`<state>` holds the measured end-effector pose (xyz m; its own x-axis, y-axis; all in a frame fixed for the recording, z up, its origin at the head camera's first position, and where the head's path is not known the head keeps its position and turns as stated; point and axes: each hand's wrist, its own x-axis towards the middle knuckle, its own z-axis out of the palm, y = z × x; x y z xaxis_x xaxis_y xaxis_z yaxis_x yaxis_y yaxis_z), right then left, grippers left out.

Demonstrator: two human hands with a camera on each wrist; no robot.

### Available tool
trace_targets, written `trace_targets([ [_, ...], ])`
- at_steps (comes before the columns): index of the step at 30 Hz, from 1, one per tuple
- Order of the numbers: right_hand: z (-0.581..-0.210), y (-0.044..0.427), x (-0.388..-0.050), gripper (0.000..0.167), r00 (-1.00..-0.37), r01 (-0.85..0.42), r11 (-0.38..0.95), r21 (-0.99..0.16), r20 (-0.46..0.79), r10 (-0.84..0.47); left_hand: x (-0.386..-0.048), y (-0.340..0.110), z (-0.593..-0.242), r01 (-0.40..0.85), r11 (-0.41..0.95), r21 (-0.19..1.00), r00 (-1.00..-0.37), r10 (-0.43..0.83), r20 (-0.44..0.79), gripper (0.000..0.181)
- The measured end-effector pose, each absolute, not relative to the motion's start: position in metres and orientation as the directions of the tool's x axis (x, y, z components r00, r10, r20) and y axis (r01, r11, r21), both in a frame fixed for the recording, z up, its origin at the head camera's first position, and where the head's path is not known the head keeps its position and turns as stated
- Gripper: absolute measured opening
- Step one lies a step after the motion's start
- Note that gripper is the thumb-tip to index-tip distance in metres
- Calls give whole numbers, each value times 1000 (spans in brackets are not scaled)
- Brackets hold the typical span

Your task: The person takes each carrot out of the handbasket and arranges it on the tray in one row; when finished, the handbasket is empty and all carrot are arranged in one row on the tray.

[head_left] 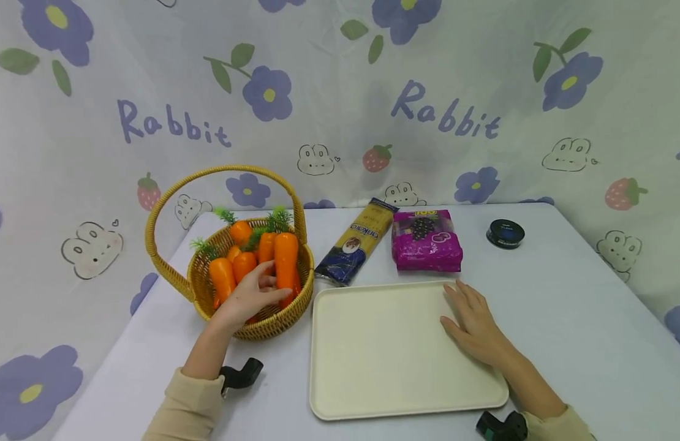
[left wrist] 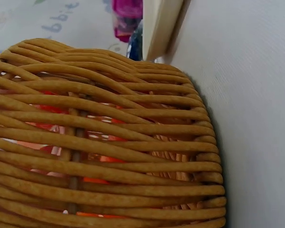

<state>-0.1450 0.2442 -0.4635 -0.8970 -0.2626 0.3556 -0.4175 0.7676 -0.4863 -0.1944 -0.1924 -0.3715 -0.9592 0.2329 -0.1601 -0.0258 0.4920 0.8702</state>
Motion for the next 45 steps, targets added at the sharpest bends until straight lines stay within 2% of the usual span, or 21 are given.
trace_targets([
  [10,-466,242,-145,59,-888,-429,770,-472,377,-264,-183,-196,-354,-59,390,919,-968,201,-148,89],
  [17,-464,243,-146,59,-891,-426,773,-471,369,-266,-172,-192,-352,-40,313,949,-985,145,-90,78],
  [22,-463,243,-145,58,-893,-421,772,-476,365,-262,-158,-183,-343,-32,313,949,-988,135,-78,81],
  [27,-462,243,-145,58,-893,-424,771,-476,364,-266,-142,-159,-339,14,323,946,-973,224,-62,73],
  [35,-461,243,-145,59,-899,-412,776,-478,351,-262,-137,-122,-343,68,240,968,-899,436,-45,56],
  [39,-460,243,-145,61,-899,-412,775,-480,351,-260,-135,-104,-353,74,294,953,-886,458,-72,59],
  [45,-459,242,-145,61,-899,-414,773,-481,351,-263,-131,-78,-369,4,354,935,-862,475,-176,69],
])
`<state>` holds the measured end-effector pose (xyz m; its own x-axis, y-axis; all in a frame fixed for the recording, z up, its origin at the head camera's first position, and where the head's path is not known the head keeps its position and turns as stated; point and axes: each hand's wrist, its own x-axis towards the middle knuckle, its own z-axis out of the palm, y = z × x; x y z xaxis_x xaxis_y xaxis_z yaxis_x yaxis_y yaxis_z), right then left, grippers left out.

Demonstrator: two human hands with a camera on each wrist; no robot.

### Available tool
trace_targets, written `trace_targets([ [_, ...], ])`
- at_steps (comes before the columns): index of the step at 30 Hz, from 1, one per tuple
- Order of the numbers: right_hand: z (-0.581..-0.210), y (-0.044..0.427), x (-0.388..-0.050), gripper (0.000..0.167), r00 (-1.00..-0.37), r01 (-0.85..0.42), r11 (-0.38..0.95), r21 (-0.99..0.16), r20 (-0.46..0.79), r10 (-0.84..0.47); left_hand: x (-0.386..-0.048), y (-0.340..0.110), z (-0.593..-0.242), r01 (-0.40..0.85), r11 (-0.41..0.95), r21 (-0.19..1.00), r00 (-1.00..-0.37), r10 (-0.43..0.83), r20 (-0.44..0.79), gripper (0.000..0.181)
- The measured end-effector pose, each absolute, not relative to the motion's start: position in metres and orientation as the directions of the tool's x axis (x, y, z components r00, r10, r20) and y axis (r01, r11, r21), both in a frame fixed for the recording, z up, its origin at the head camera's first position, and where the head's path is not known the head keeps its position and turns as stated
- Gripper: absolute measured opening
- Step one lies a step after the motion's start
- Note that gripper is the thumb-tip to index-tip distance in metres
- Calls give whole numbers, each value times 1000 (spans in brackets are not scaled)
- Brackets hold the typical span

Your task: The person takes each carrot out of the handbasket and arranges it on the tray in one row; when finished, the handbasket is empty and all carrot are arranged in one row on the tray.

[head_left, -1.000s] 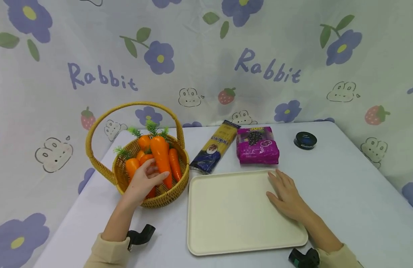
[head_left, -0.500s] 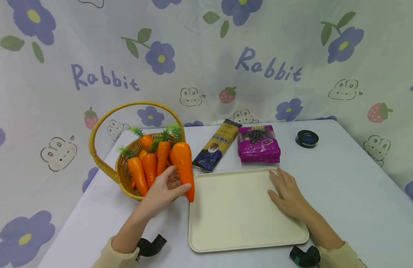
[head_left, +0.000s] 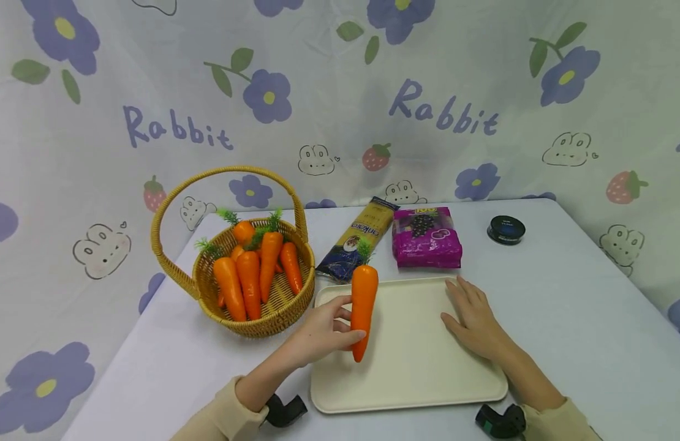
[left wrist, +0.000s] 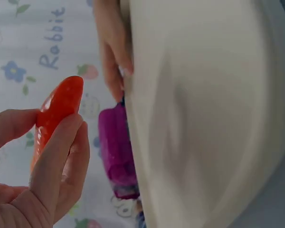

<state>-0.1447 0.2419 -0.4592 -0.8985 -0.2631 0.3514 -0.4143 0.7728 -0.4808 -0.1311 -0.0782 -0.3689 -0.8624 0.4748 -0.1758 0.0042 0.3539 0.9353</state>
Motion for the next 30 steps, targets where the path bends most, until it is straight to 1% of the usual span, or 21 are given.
trace_targets([
  [6,-459,239,-147,63,-895,-419,771,-479,359,-264,-137,-67,-379,7,365,931,-869,462,-175,84],
  [9,-458,238,-148,65,-896,-419,770,-481,357,-265,-138,-64,-385,-7,357,934,-867,463,-183,88],
  [12,-459,237,-148,65,-899,-416,769,-485,348,-267,-136,-60,-390,-54,351,935,-849,476,-228,89],
  [16,-459,237,-147,65,-904,-406,776,-483,335,-264,-135,-58,-394,-83,371,925,-830,488,-271,88],
  [22,-458,238,-146,65,-903,-409,773,-485,338,-266,-137,-57,-398,-102,361,927,-829,484,-279,87],
  [30,-460,242,-143,63,-894,-424,761,-492,362,-264,-138,-53,-403,-121,380,917,-839,455,-299,95],
])
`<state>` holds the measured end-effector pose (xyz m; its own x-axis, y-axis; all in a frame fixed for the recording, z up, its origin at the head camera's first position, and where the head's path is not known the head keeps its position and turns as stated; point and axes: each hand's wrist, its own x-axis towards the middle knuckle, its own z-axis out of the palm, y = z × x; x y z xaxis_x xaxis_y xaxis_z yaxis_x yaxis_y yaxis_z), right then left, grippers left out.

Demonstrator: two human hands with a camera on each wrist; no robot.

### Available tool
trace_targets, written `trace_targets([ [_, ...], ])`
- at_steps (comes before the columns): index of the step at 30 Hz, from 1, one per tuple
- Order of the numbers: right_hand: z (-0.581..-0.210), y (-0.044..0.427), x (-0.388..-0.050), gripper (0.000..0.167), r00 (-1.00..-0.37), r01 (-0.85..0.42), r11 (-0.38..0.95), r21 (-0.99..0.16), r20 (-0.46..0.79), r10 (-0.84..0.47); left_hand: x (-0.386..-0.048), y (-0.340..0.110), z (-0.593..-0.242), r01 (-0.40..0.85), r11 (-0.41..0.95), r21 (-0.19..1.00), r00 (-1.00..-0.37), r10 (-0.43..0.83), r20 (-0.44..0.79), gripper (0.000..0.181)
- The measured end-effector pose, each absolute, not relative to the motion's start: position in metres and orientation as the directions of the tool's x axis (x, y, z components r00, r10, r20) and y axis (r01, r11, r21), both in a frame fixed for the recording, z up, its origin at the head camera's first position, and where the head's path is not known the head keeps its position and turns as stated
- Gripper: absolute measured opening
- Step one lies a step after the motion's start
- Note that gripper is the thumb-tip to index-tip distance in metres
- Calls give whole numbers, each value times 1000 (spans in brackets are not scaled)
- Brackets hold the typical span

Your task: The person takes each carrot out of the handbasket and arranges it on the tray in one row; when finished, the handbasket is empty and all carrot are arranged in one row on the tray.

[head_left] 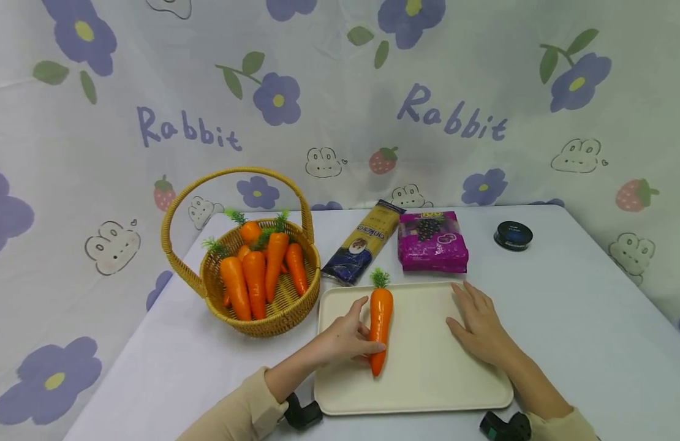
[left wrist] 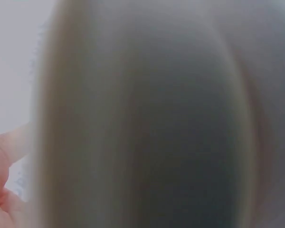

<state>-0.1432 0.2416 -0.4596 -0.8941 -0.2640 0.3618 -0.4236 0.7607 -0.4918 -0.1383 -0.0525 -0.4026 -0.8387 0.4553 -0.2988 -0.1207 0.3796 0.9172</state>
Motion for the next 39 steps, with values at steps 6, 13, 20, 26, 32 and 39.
trace_targets([
  [6,-461,245,-139,64,-899,-415,758,-504,356,-255,-137,-49,-405,-141,318,938,-831,477,-286,95],
  [13,-461,246,-138,64,-898,-414,756,-507,363,-248,-137,-48,-405,-149,290,945,-788,543,-291,91],
  [20,-459,246,-140,64,-900,-410,759,-506,359,-247,-134,-50,-403,-177,231,957,-700,654,-287,78],
  [26,-459,245,-142,63,-900,-410,768,-493,355,-252,-130,-48,-402,-184,255,949,-576,754,-315,74],
  [32,-459,244,-143,66,-923,-371,781,-502,289,-253,-125,-43,-400,-178,292,940,-436,833,-341,73],
  [39,-461,244,-143,66,-914,-389,779,-492,307,-263,-122,-43,-398,-99,314,944,-426,844,-325,70],
])
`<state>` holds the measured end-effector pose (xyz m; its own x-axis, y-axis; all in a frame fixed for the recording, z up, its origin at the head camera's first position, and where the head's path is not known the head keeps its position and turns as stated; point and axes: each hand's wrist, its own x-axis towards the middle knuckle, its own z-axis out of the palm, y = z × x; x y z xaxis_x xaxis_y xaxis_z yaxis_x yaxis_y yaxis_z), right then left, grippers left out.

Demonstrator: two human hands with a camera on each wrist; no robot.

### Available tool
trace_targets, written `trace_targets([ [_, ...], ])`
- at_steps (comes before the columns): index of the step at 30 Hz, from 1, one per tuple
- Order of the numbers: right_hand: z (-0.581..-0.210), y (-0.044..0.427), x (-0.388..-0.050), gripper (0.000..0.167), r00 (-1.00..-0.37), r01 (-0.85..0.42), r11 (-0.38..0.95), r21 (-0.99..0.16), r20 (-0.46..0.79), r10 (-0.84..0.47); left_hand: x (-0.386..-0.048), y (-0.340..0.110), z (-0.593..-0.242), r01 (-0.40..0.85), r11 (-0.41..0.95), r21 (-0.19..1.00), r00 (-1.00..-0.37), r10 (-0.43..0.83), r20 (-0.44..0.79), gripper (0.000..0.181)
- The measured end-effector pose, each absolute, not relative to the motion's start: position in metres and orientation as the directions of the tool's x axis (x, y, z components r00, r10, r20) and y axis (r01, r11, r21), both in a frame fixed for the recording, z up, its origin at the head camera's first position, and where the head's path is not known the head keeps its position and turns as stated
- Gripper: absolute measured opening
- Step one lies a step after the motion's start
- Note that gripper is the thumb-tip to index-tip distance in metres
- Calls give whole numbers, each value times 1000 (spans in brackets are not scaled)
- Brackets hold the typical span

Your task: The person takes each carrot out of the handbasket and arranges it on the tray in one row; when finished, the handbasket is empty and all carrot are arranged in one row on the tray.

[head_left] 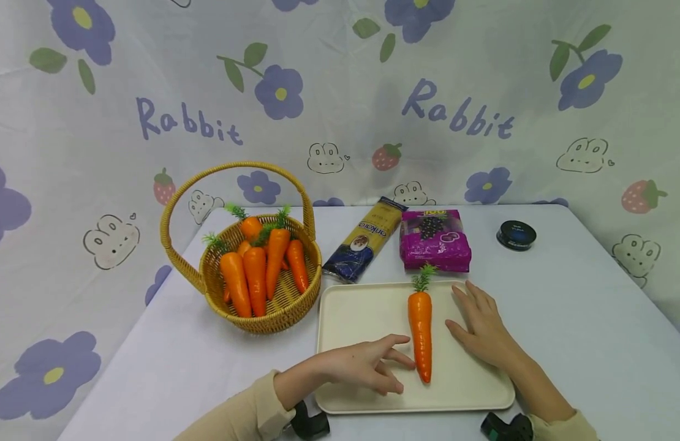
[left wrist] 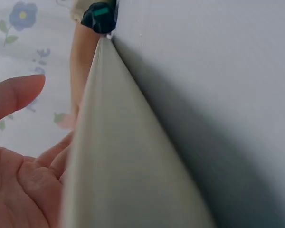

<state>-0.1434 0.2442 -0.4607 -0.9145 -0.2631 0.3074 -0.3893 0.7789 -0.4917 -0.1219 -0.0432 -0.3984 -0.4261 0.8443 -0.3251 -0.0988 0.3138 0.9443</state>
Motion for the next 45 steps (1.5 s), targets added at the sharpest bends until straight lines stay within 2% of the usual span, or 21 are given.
trace_targets([
  [11,-460,244,-143,65,-909,-401,772,-493,320,-268,-129,-67,-379,111,416,903,-636,727,-257,62],
  [17,-459,243,-142,64,-912,-394,776,-492,313,-265,-137,-91,-373,277,498,822,-799,594,-91,45],
  [24,-459,241,-142,65,-917,-385,778,-496,301,-261,-143,-126,-360,261,465,846,-923,378,77,25],
  [30,-457,241,-141,63,-902,-414,766,-491,335,-273,-151,-159,-352,233,567,790,-970,192,148,24],
  [33,-456,242,-141,63,-896,-424,761,-490,347,-276,-154,-174,-355,226,684,694,-974,134,185,26],
  [38,-456,241,-141,63,-899,-420,760,-496,342,-274,-152,-190,-357,135,847,515,-980,37,195,31],
  [45,-456,243,-141,64,-914,-392,768,-507,309,-263,-150,-197,-359,48,884,464,-983,-42,181,42],
])
